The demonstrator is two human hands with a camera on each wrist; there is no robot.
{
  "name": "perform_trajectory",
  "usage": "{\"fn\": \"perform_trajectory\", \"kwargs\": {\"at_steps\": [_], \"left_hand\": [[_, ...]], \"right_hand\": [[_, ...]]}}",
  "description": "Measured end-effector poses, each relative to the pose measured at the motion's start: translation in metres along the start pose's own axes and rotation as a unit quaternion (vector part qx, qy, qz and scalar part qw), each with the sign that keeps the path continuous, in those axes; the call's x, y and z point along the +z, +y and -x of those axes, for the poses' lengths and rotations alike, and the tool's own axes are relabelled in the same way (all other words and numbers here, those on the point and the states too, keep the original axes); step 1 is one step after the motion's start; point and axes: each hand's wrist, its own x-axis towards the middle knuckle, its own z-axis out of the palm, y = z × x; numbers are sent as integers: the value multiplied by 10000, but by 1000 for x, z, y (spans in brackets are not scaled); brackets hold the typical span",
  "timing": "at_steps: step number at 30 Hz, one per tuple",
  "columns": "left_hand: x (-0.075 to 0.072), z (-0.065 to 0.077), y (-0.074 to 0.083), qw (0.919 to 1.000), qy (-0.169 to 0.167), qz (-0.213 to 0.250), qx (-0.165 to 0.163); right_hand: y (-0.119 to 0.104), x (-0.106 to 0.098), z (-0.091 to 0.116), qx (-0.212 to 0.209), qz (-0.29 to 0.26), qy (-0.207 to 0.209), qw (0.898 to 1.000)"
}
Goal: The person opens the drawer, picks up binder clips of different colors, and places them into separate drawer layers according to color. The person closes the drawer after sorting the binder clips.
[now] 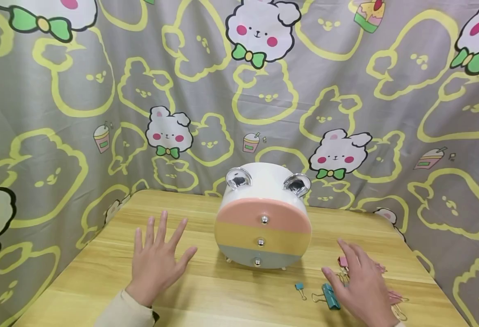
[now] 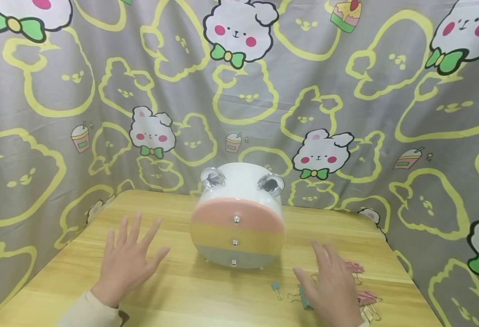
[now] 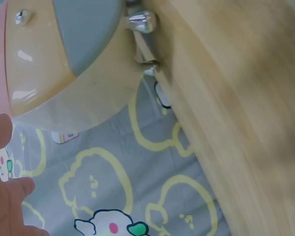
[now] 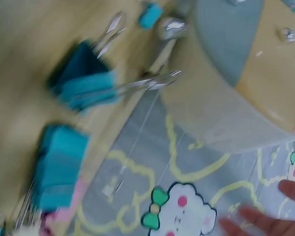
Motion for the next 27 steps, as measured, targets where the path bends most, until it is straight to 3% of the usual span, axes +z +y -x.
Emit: {"fn": "perform_trajectory", "kwargs": {"at_steps": [5, 9, 18, 27], "left_hand": [[-5, -13, 4, 9959, -258, 845, 187], [-9, -30, 10, 9813, -459, 1786, 547], [-22, -70, 27, 9327, -763, 3218, 1437], [-26, -93, 47, 9066, -977, 3667, 1844]], "right_hand": [[-20, 2, -9, -51, -1440, 100, 9895], [-36, 3, -19, -302, -2327, -3, 9721], [-67, 12, -40, -821, -2956, -572, 9501], [-85, 24, -60, -1381, -3488, -740, 9240]]}}
